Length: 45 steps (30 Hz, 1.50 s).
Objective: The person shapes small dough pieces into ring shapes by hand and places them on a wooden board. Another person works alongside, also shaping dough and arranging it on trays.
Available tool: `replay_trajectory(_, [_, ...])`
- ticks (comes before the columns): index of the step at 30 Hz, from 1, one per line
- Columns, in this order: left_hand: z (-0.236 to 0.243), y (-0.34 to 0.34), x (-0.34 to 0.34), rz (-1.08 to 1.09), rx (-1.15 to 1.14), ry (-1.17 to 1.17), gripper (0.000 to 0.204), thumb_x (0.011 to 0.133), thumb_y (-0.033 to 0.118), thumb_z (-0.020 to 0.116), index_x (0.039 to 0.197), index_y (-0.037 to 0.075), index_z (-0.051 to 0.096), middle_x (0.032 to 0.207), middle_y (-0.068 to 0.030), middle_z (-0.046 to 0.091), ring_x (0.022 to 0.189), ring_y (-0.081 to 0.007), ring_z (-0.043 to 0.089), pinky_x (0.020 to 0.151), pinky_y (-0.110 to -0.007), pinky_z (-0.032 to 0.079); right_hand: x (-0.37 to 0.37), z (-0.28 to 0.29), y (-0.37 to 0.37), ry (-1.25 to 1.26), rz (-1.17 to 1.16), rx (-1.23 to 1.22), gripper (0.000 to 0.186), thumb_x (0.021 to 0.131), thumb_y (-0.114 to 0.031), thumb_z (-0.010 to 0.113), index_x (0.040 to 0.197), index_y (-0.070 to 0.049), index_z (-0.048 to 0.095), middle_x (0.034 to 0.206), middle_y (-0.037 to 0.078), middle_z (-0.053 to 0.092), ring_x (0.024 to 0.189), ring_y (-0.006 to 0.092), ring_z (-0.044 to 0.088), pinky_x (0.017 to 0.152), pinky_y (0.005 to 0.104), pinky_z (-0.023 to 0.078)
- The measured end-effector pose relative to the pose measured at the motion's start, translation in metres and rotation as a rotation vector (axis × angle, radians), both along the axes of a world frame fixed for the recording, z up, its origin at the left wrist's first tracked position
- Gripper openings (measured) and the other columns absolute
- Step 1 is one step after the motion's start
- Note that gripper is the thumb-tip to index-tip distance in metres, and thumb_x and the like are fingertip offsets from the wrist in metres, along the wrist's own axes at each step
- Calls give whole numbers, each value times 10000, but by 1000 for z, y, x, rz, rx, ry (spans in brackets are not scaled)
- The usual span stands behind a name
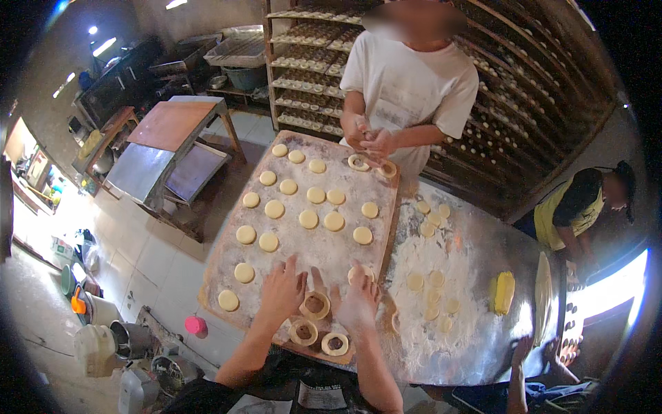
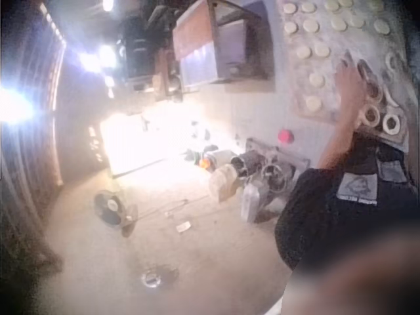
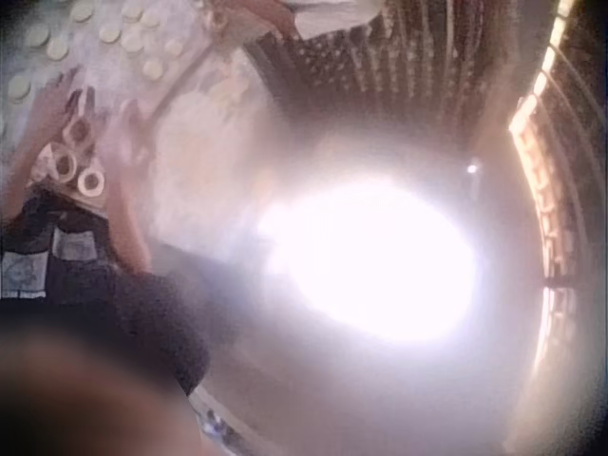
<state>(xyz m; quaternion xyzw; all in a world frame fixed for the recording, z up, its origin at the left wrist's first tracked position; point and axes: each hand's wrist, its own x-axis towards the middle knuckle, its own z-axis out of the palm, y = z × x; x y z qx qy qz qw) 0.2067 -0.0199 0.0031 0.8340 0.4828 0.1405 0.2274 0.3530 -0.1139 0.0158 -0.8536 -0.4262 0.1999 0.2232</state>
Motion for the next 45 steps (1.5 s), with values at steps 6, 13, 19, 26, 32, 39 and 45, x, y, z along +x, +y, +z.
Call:
replay_trajectory(6, [-12,-17,-2,-87,-26,130,644,826,154,687,1433,103,477,1155,-191,598,1069,-391,593,867,-516,501,-21,-16,4,-272,262,-102,864,794,-354,759,1526,-214,323,1244,143,509,1272,364,454,1150,665,191])
replay_trajectory(13, [-7,-18,1,-153,-55,166,764,771,207,779,1455,102,455,1175,-199,621,1143,-408,552,947,-506,479,5,-20,-41,-305,164,174,774,849,-381,712,1507,-177,359,1323,148,511,1273,358,476,1112,613,286])
replay_trajectory(19, [5,-49,37,-124,-32,109,681,840,231,731,1452,107,458,1233,-214,583,1144,-407,550,959,-526,448,135,-47,-149,-178,-471,-234,504,911,-451,611,1232,-63,619,1199,232,635,1171,390,577,1037,527,386])
replay_trajectory(26, [-3,-116,134,-378,-266,-282,460,912,229,689,1312,35,571,969,-195,697,866,-362,694,767,-451,561,182,-73,-171,-224,-326,-72,428,873,-337,702,1140,-25,581,1111,184,661,1002,382,643,860,501,495])
replay_trajectory(32, [14,-157,176,-458,-434,-326,338,993,220,642,1250,2,618,908,-167,742,840,-268,743,762,-333,578,179,-22,-197,567,-136,382,354,875,-71,741,1135,-33,504,1063,112,604,888,204,626,785,345,522])
replay_trajectory(39, [49,-170,171,-342,-865,-613,323,912,168,756,1158,-22,671,1010,-106,750,859,-144,726,798,-263,567,173,28,-206,805,-11,589,405,863,52,696,1172,-53,456,1021,83,578,915,177,617,758,309,520])
replay_trajectory(45, [50,-171,170,-350,-335,-522,285,800,23,781,1052,37,649,956,-147,699,875,-270,705,765,-334,569,150,12,-153,17,-186,526,584,751,66,700,1274,-60,475,1046,118,606,955,248,637,802,365,513])
